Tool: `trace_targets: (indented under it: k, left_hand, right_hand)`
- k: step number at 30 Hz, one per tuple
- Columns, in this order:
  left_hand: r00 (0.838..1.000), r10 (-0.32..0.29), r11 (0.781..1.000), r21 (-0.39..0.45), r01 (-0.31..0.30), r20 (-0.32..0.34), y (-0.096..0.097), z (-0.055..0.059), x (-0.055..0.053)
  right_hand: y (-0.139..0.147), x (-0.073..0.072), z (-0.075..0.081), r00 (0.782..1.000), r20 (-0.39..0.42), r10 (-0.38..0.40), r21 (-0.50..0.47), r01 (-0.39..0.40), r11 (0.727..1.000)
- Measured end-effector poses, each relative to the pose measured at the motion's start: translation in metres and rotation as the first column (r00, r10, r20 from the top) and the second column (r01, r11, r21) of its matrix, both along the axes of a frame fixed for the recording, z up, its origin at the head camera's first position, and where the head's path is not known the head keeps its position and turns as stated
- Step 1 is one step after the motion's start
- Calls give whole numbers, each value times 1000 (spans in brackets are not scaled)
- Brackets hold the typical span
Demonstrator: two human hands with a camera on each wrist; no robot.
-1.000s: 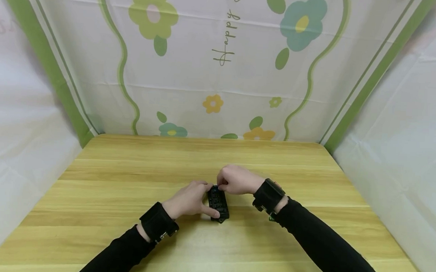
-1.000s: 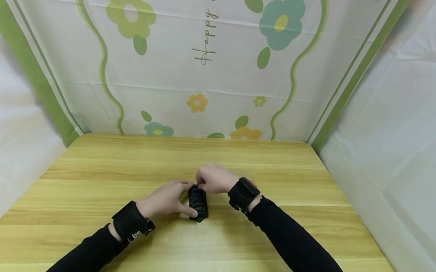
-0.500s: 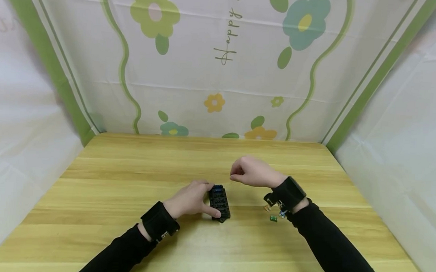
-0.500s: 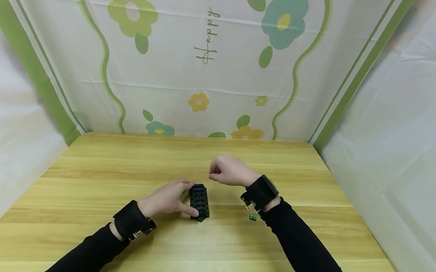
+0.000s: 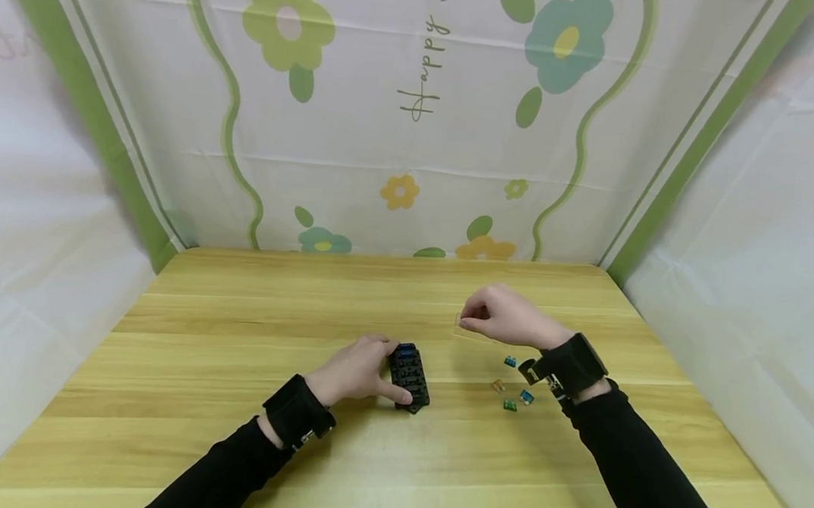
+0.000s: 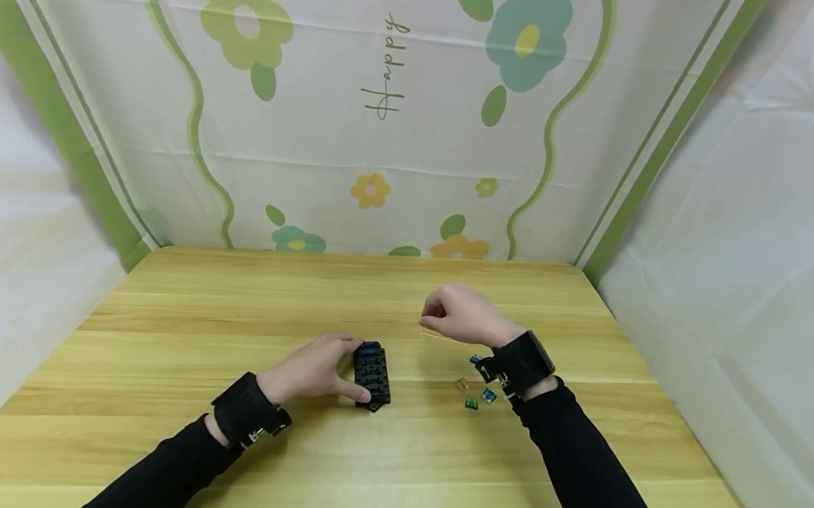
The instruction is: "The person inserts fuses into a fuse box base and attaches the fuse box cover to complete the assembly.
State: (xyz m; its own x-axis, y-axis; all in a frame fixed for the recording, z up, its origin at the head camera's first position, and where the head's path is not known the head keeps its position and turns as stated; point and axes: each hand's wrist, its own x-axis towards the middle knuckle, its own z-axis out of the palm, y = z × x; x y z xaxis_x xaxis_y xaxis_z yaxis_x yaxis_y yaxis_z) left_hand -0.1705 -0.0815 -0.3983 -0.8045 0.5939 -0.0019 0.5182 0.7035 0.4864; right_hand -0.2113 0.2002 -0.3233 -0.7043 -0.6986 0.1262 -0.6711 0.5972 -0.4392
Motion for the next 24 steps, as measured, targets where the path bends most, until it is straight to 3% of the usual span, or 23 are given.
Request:
trace_targets:
  k: [24]
  left_hand:
    - [1000, -4, 1000, -2, 4, 3, 1, 1, 2]
  right_hand:
    - [39, 13, 0, 995, -2, -101, -1, 101, 995]
